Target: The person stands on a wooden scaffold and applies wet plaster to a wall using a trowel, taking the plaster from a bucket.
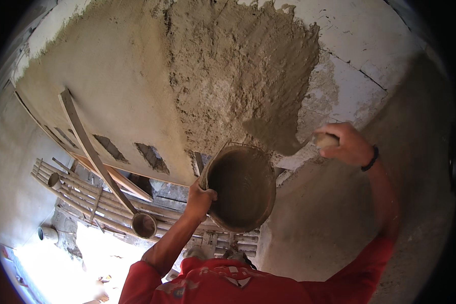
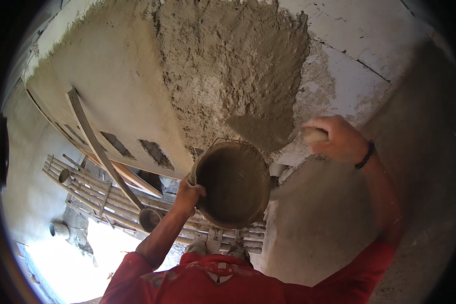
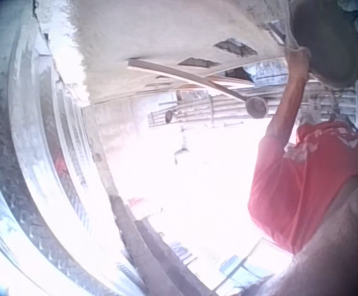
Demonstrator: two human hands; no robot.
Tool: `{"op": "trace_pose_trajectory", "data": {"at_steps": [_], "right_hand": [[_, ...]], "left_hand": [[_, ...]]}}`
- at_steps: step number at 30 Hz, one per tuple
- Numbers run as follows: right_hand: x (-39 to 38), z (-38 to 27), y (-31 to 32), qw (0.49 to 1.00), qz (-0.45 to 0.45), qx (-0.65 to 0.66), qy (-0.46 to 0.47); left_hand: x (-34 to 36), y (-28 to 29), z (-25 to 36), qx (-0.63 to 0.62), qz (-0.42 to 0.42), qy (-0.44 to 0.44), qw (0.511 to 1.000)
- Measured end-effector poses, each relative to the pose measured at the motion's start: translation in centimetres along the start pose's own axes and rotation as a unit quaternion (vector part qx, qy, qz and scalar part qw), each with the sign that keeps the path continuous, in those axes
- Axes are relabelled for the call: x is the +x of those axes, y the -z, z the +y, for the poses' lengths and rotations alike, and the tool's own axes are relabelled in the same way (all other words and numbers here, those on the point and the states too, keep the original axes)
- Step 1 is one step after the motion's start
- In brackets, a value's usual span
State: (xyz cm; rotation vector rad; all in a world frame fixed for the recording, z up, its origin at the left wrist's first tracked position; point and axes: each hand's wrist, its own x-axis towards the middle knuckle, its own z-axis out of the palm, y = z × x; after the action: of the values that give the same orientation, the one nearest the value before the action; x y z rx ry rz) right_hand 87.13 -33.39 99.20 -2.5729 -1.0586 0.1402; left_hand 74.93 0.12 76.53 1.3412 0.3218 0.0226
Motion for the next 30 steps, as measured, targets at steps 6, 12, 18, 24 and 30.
{"op": "trace_pose_trajectory", "data": {"at_steps": [6,12,18,24,30], "right_hand": [[-1.6,-1.6,-13.3,0.940,-0.034,-0.336,0.034],[-0.9,-0.4,-21.7,0.988,-0.104,-0.109,-0.015],[-0.8,-1.1,-21.7,0.997,-0.064,0.038,-0.004],[0.7,-3.8,-14.0,0.998,0.025,0.017,0.046],[1.9,-9.7,-1.0,0.992,0.045,-0.047,0.109]], "left_hand": [[0.7,-0.8,1.0,0.037,-0.019,-0.023,0.999],[0.3,-0.4,2.2,0.068,-0.028,-0.021,0.997],[-0.2,0.8,2.5,0.007,0.000,0.007,1.000],[-0.6,2.7,2.0,0.009,0.005,0.011,1.000],[-1.7,4.3,3.7,0.008,0.030,0.004,1.000]]}}
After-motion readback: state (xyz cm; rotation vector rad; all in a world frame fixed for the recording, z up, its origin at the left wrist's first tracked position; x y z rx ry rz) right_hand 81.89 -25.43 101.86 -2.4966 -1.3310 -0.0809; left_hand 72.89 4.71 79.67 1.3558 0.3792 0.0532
